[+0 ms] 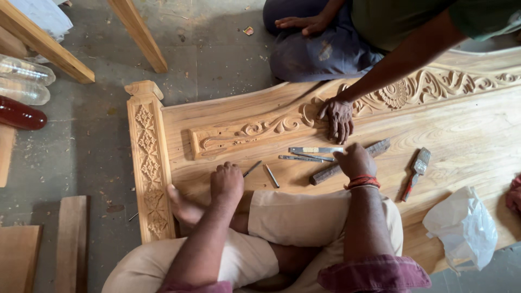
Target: The person is carving intricate floral patterns into a large wooden headboard using a chisel and a wooden mallet. They are sitting on the floor and repeatedly striking the chisel to shape the wood, occasionally switching tools or adjusting their position.
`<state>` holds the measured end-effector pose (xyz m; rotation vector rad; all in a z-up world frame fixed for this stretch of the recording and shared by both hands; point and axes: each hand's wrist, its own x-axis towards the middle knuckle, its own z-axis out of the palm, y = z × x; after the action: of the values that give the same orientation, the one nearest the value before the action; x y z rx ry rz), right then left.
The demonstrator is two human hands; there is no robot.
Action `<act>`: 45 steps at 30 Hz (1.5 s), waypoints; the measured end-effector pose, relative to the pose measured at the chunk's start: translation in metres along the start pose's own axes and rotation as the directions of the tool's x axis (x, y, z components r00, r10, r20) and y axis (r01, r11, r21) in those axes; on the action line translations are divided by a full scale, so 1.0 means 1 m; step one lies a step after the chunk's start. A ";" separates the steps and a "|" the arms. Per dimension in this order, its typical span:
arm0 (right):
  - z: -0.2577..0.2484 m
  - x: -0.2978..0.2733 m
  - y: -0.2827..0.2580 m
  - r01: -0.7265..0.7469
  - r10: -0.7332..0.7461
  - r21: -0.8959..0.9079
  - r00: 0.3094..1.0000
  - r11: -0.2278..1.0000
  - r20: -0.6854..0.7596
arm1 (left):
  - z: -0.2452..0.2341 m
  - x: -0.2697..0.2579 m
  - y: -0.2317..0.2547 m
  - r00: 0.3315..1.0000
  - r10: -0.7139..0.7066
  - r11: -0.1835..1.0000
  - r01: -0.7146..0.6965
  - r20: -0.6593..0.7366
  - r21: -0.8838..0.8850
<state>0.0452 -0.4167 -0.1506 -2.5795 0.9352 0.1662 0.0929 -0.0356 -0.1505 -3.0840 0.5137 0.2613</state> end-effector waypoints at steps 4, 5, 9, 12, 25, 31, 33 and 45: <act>0.017 -0.001 -0.005 -0.086 0.087 -0.040 0.995 0.996 0.037 | 0.023 0.000 -0.006 0.990 -0.020 0.980 -0.008 -0.137 -0.199; 0.023 -0.001 -0.009 -0.071 0.072 -0.021 0.997 0.997 0.027 | 0.023 -0.002 -0.010 1.000 -0.005 0.973 0.001 -0.016 -0.231; 0.035 0.007 -0.024 -0.133 0.140 -0.079 0.986 0.988 0.095 | 0.018 0.010 -0.023 0.981 0.035 0.957 0.022 0.190 -0.289; 0.037 0.005 -0.019 -0.202 0.206 -0.075 0.977 0.977 0.054 | 0.032 0.007 -0.012 0.996 0.035 0.975 -0.017 0.076 -0.221; 0.019 -0.013 -0.033 -0.408 0.422 0.140 0.901 0.902 -0.098 | 0.026 0.007 -0.012 0.983 -0.024 0.938 0.085 0.183 -0.335; 0.050 0.012 0.001 0.292 -0.214 -0.211 0.920 0.933 0.329 | 0.008 0.006 -0.014 0.978 -0.055 0.936 0.121 0.203 -0.331; 0.060 0.022 0.012 0.350 -0.251 -0.182 0.874 0.919 0.416 | 0.003 0.006 -0.013 0.971 -0.052 0.934 0.130 0.233 -0.332; 0.077 0.051 0.022 -0.471 0.367 0.159 0.823 0.868 0.434 | 0.003 0.002 -0.016 0.954 -0.053 0.933 0.153 0.295 -0.326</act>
<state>0.0724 -0.4317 -0.2399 -1.9592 1.2599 0.6158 0.0997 -0.0206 -0.1544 -3.3012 0.3201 0.8636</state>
